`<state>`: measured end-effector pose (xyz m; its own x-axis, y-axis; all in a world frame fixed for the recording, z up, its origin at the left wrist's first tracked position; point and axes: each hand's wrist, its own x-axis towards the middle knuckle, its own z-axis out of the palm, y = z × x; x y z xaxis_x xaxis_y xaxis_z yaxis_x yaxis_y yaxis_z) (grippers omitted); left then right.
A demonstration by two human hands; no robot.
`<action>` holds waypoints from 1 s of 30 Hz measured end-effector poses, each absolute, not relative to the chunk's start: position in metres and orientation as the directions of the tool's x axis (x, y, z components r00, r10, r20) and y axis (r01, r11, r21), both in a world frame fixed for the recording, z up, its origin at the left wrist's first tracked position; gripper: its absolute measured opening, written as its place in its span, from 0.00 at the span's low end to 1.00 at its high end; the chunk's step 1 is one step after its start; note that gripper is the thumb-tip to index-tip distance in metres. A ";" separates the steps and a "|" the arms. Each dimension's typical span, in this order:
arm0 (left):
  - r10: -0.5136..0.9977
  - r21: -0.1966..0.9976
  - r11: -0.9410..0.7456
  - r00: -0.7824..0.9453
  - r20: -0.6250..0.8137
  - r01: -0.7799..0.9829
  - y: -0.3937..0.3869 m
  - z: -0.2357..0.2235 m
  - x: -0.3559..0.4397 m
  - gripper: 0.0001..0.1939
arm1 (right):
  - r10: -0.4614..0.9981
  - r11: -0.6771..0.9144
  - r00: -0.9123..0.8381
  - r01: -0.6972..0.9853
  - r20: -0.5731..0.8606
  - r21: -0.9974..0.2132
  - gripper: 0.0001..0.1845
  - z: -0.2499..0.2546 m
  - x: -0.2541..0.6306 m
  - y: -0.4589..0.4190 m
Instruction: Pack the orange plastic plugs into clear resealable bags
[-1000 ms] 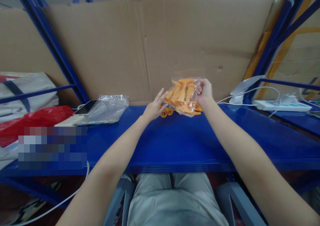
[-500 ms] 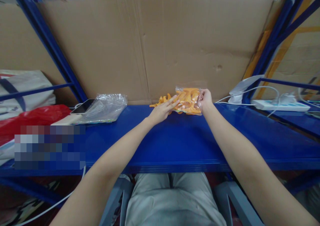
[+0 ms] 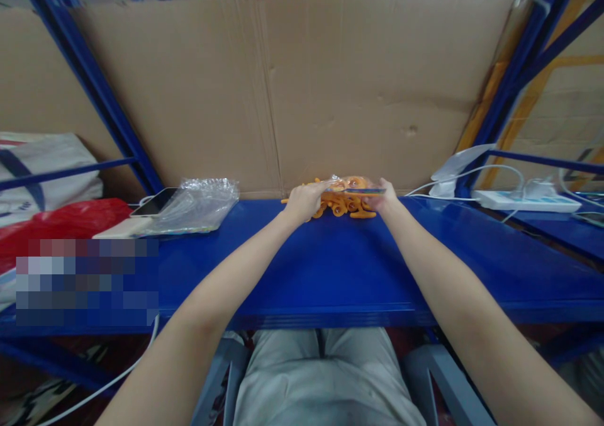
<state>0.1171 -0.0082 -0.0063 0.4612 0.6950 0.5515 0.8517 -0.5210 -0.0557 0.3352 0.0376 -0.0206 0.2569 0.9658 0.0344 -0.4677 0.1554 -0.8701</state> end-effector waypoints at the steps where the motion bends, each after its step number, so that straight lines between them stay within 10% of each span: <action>1: 0.704 -0.055 -0.509 0.453 0.547 0.859 -0.008 -0.001 0.121 0.24 | 0.964 0.109 0.263 -0.473 -0.022 -0.874 0.17 -0.018 0.334 0.034; 16: 0.690 -0.212 -0.458 0.496 0.528 0.863 0.011 0.047 0.148 0.18 | 0.848 0.444 0.272 0.104 0.455 -0.890 0.02 0.006 0.344 -0.006; 30: 0.679 0.291 -0.683 0.437 0.590 0.670 0.051 0.022 0.140 0.19 | 0.816 0.407 0.475 -0.069 0.329 -0.911 0.12 0.010 0.338 0.015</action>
<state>0.1404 0.0510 0.0216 0.4369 0.6792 0.5898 0.6699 -0.6833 0.2905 0.3385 0.0147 0.0102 0.4752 0.8162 0.3287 -0.0688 0.4069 -0.9109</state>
